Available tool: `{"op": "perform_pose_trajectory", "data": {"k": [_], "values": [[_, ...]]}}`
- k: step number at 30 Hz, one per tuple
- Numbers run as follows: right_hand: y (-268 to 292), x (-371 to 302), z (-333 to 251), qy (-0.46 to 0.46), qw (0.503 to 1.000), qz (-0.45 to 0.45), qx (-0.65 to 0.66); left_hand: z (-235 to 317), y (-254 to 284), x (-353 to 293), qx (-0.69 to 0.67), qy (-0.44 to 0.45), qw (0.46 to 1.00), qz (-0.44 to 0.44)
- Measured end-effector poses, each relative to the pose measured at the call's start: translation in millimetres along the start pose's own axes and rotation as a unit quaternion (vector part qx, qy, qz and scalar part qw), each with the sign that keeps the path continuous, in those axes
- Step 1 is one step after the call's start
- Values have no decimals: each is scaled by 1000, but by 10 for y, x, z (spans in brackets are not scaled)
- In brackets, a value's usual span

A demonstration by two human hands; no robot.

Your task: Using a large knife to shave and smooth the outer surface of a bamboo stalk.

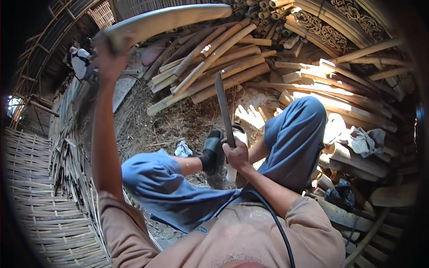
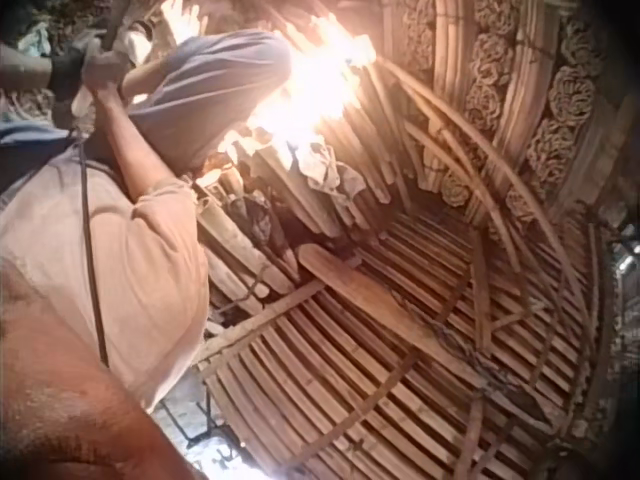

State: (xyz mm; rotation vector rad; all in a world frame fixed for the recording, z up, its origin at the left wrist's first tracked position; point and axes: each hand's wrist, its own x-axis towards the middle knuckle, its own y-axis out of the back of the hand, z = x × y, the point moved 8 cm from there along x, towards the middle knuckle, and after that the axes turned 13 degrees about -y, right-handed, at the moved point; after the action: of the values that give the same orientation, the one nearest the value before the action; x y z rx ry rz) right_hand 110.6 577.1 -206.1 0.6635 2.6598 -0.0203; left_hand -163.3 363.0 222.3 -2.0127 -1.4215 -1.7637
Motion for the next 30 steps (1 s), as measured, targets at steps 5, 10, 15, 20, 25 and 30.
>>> {"op": "perform_pose_trajectory", "data": {"k": [5, 10, 15, 20, 25, 30], "values": [[122, -156, -331, 16, 1000, -19, -4, 498, -1552, -462, -176, -70, 903, -385], [780, 37, -786, 137, 985, 99, -30, 1338, -1800, -166, -353, -225, 778, -468], [1115, 59, -1295, 186, 969, 156, 50, 444, -1998, 243, -380, -166, 789, -454], [1496, 140, -853, 107, 973, 195, 67, 585, -2106, 549, -322, -128, 863, -369], [1984, 360, -831, 27, 968, 251, 2, 1904, -1729, 431, -449, -120, 730, -502], [2061, 793, -614, 3, 970, 243, 29, 2868, -1470, 412, -404, -289, 708, -501]]}}
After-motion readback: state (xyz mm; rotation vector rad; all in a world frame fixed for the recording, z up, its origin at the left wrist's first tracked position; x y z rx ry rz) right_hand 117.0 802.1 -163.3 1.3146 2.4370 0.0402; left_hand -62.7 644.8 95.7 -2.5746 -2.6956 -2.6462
